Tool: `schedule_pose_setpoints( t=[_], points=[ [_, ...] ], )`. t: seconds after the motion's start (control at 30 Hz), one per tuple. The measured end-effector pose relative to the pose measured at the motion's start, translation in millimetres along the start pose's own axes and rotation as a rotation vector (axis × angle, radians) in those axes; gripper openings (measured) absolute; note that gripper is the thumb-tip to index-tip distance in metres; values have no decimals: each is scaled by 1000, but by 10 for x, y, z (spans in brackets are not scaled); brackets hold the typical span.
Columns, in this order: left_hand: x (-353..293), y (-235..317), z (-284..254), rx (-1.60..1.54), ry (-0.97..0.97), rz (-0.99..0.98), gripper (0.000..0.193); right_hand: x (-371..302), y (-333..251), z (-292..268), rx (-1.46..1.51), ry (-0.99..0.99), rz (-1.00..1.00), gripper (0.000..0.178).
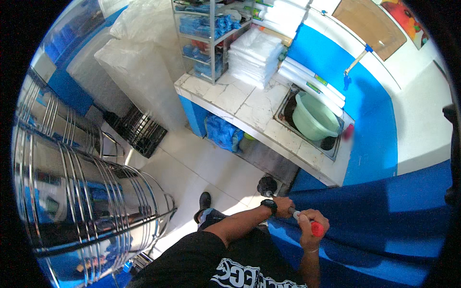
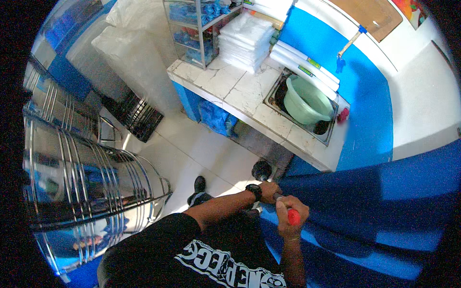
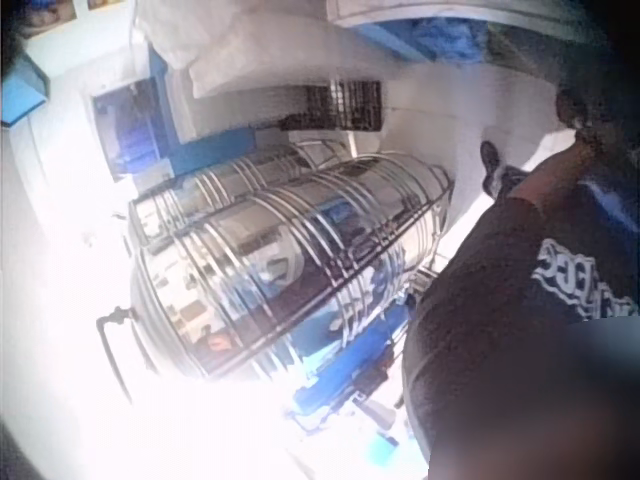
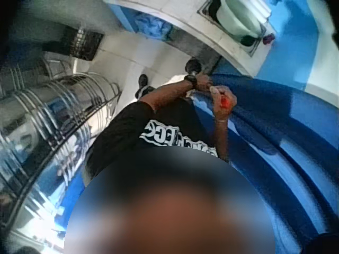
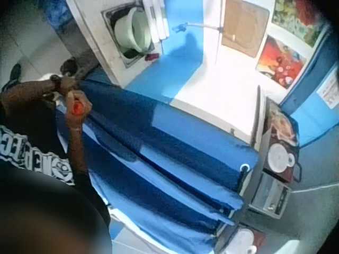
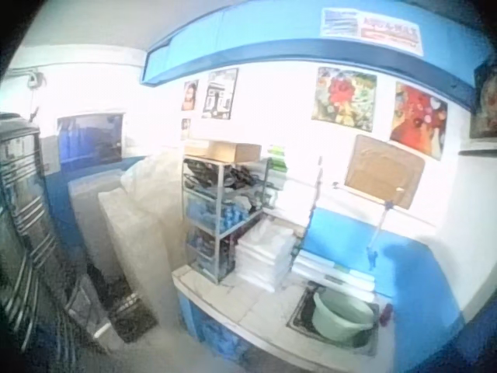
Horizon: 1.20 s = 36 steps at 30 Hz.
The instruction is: The person picks up large blue water bottles from a corner and places them on the floor in a row. The person then mops the floor with a mop and bucket, and finally handles white cylindrical rolls near a sink.
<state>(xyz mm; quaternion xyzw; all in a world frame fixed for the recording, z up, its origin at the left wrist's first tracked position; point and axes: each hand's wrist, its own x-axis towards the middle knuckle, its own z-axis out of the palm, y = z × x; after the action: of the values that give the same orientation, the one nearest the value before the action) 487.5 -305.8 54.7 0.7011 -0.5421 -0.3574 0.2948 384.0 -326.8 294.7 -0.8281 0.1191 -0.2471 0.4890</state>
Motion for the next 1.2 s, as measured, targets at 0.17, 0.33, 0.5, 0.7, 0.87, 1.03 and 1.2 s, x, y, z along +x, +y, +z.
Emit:
schedule_pose_setpoints(
  t=[0.17, 0.33, 0.5, 0.7, 0.87, 1.03, 1.2],
  points=[
    [-699, -371, -551, 118, -51, -82, 54, 126, -290, 636, 250, 13, -38, 13],
    [-1664, -937, -978, 139, 114, -73, 25, 73, -411, 1388, 351, -53, -82, 6],
    [-2486, -1467, -1316, 202, 190, -192, 27, 14, -288, 2086, 519, -319, -203, 9],
    [-2999, -2530, -1425, 193, 293, -486, 25, -62, 85, 2898, 426, -510, -92, 10],
    [-3301, -3477, -1201, 256, 393, -544, 29, -173, 436, 3417, 486, -541, -128, 10],
    [-3354, -3465, -742, -103, 423, -526, 21, -513, 467, 3197, 546, -497, -157, 12],
    [-2807, -2439, -52, -52, 652, -338, 23, -979, 351, 2145, 385, -418, -184, 11]
  ],
)
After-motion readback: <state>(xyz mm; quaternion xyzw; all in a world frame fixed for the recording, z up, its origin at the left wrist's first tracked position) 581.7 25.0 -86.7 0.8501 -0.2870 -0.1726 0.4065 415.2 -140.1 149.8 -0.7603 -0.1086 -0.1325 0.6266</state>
